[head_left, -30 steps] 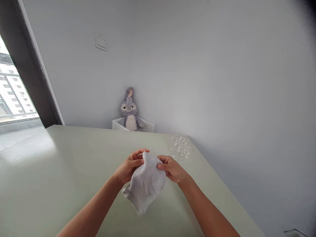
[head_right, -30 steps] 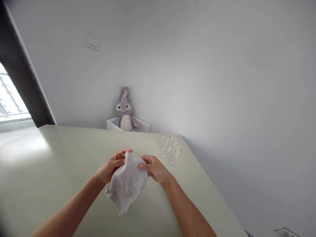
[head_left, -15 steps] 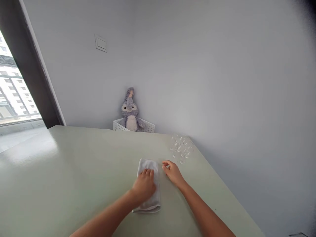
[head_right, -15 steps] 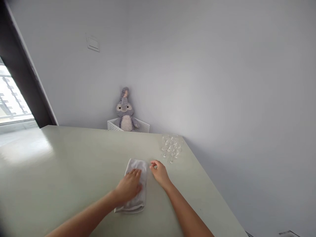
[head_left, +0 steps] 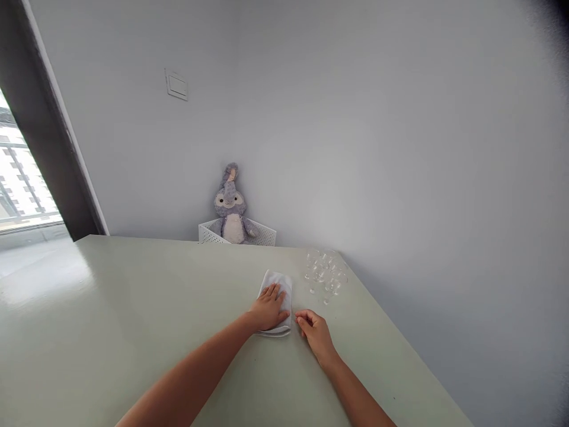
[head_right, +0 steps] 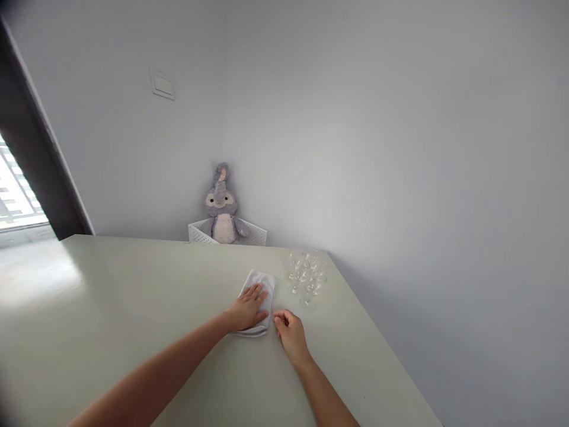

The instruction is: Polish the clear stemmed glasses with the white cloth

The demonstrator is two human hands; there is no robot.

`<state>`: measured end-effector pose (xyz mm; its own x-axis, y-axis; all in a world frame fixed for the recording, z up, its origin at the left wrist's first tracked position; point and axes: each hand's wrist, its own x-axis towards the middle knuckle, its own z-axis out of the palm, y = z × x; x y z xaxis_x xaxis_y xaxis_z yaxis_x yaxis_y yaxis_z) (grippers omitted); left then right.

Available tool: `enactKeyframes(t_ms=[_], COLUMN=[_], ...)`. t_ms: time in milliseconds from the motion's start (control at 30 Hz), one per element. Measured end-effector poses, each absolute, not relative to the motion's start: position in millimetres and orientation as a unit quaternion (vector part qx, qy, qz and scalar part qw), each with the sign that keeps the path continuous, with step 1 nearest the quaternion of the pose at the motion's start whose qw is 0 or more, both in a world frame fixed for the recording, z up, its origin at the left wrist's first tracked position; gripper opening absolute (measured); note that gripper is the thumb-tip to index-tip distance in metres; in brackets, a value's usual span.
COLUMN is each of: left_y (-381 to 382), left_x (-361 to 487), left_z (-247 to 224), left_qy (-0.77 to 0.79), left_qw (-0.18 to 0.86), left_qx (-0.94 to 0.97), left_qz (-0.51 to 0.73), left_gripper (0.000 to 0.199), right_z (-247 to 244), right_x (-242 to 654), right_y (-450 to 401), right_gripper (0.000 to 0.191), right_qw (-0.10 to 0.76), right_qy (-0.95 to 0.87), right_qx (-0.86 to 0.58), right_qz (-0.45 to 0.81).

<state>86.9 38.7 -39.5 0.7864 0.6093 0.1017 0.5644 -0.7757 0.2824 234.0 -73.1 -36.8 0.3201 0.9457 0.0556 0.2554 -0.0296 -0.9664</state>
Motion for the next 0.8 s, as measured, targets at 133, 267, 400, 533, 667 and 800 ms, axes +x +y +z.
enactKeyframes(t_ms=[133,267,400,533,667,800], left_y=[75.8,112.7,144.8,168.2,184.4,191.4], left_x=[91.7,89.2,73.8,41.8,-6.9,-66.5], left_z=[-42.1,-43.8,-42.7,-39.3,-35.9,-32.3], left_qy=[0.316,0.338,0.382,0.438,0.505,0.573], left_qw=[0.130,0.131,0.126,0.117,0.103,0.080], left_qx=[0.935,0.927,0.910,0.886,0.851,0.810], left_qz=[0.093,0.095,0.097,0.097,0.096,0.094], left_gripper=[0.066,0.065,0.065,0.065,0.065,0.067], right_z=[-35.3,-32.7,-32.7,-33.6,-35.6,-36.8], right_x=[231.8,230.2,230.2,230.6,232.2,233.7], right_y=[-73.8,-75.0,-76.8,-78.5,-79.4,-79.3], right_gripper=[0.022,0.021,0.022,0.021,0.020,0.021], right_qw=[0.495,0.482,0.466,0.459,0.448,0.439], right_qy=[-0.477,-0.487,-0.491,-0.501,-0.508,-0.512], right_qx=[-0.639,-0.642,-0.654,-0.661,-0.669,-0.672], right_qz=[0.345,0.343,0.339,0.320,0.306,0.306])
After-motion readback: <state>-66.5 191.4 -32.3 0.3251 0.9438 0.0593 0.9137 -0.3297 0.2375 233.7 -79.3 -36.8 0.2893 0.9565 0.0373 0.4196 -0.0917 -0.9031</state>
